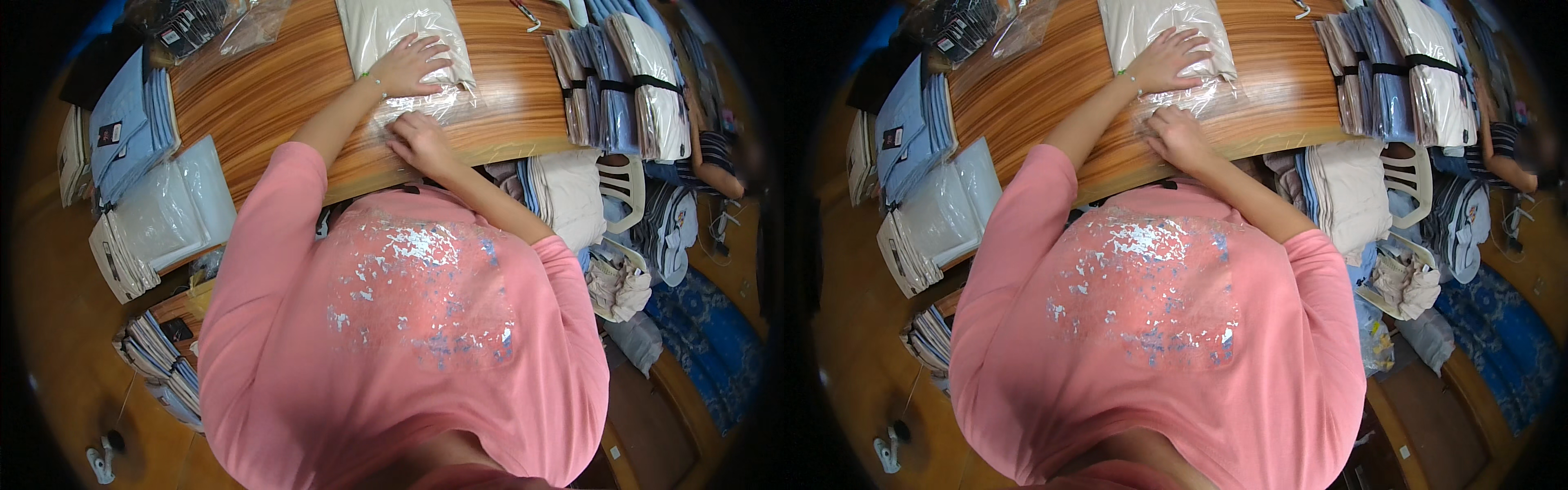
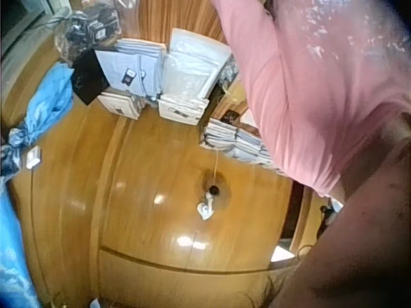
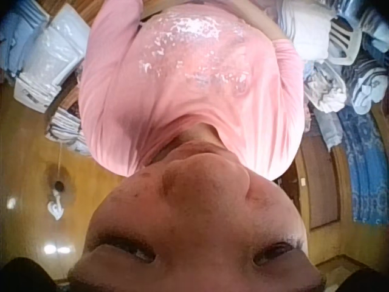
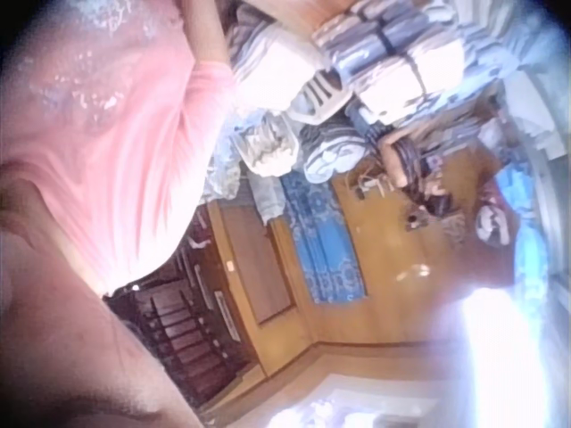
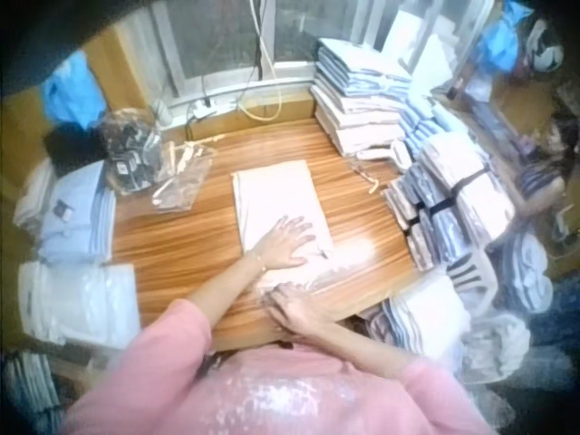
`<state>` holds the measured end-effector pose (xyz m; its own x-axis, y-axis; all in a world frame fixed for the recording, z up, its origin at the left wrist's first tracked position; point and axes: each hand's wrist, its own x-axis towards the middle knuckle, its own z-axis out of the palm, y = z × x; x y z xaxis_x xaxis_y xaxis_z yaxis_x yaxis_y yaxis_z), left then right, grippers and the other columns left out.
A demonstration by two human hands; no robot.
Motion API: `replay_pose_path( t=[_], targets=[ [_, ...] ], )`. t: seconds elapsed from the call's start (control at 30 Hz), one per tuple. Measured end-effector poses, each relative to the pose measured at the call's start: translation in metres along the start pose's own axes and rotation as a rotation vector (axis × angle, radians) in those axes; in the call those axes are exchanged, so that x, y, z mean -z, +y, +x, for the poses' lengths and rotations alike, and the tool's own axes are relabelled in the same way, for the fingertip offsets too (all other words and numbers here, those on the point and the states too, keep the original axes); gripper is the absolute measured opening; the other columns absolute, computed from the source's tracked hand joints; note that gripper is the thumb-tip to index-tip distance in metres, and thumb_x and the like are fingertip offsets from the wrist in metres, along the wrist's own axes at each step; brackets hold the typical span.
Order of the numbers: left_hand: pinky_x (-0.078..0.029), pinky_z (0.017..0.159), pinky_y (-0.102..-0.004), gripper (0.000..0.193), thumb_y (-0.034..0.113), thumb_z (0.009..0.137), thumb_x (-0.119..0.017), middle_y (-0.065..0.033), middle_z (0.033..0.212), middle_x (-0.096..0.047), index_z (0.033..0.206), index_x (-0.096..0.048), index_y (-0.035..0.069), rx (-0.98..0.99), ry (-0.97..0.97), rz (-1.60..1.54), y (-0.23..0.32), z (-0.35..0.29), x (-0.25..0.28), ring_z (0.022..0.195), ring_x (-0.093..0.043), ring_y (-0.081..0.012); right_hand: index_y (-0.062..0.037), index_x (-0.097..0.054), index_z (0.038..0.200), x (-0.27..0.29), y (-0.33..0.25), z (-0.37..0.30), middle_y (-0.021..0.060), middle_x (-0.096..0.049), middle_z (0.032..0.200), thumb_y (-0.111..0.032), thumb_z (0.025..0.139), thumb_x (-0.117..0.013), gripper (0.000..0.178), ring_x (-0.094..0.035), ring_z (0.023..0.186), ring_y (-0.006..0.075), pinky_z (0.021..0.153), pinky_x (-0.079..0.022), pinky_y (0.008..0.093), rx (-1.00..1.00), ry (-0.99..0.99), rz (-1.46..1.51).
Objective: The person folds a shirt over a cardboard template, removes the template, attaches a tag, and places the folded shirt into a plastic bag.
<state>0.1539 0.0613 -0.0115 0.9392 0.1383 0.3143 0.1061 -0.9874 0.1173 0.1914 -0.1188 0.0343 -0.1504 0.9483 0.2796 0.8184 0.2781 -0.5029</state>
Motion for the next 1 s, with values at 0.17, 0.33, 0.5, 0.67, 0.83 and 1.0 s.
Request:
replay_pose_path(
  t=[0.17,0.33,0.5,0.67,0.83,1.0],
  targets=[
    [-0.021,0.108,-0.048,0.057,0.053,0.082,-0.051,-0.0049,0.138,-0.038,0.128,-0.048,0.019,0.028,-0.072,0.02,0.005,0.002,0.008,0.132,-0.028,-0.0242,-0.0056,-0.059,0.091,-0.001,0.0,-0.023,0.0069,-0.051,0.088,-0.01,0.067,-0.057,0.024,-0.05,0.091,0.024,0.081,-0.041,0.0352,0.363,-0.301,0.014],
    [-0.021,0.108,-0.0499,0.055,0.052,0.082,-0.051,-0.0053,0.139,-0.037,0.13,-0.045,0.026,0.033,-0.057,0.015,0.004,-0.002,0.006,0.131,-0.029,-0.0259,-0.0056,-0.059,0.097,0.051,0.047,-0.024,0.0073,-0.055,0.09,-0.008,0.069,-0.059,0.028,-0.052,0.091,0.0257,0.081,-0.041,0.0369,0.125,-0.03,-0.2],
    [-0.022,0.107,-0.0511,0.052,0.053,0.082,-0.051,-0.0049,0.139,-0.038,0.131,-0.042,0.038,-0.001,-0.045,0.036,0.006,0.003,0.007,0.131,-0.029,-0.0265,-0.0074,-0.059,0.091,0.074,0.1,-0.022,0.006,-0.058,0.087,-0.01,0.072,-0.056,0.019,-0.054,0.09,0.024,0.08,-0.043,0.035,0.05,-0.243,-0.278],
    [-0.022,0.107,-0.0506,0.051,0.055,0.083,-0.049,-0.0049,0.138,-0.038,0.131,-0.042,0.041,-0.001,-0.06,0.055,0.005,0.0,0.006,0.131,-0.03,-0.0267,-0.008,-0.057,0.084,0.083,0.089,-0.025,0.0044,-0.057,0.083,-0.012,0.073,-0.054,0.012,-0.054,0.086,0.0223,0.078,-0.042,0.0339,0.097,-0.227,-0.363],
    [-0.021,0.107,-0.0495,0.052,0.053,0.082,-0.051,-0.0054,0.138,-0.038,0.131,-0.044,0.038,-0.016,-0.074,0.019,0.006,0.001,0.009,0.13,-0.03,-0.0274,-0.009,-0.054,0.082,0.089,0.071,-0.039,0.0039,-0.052,0.079,-0.013,0.072,-0.053,0.011,-0.052,0.083,0.0207,0.076,-0.041,0.0332,0.199,-0.155,-0.379],
    [-0.02,0.108,-0.0499,0.053,0.053,0.081,-0.052,-0.0059,0.138,-0.037,0.13,-0.045,0.035,0.008,-0.08,0.033,0.005,0.002,0.008,0.131,-0.029,-0.0274,-0.0095,-0.053,0.086,0.086,0.071,-0.07,0.0048,-0.051,0.082,-0.016,0.07,-0.055,0.017,-0.051,0.085,0.0211,0.077,-0.038,0.0336,0.095,-0.141,-0.383]
  ],
)
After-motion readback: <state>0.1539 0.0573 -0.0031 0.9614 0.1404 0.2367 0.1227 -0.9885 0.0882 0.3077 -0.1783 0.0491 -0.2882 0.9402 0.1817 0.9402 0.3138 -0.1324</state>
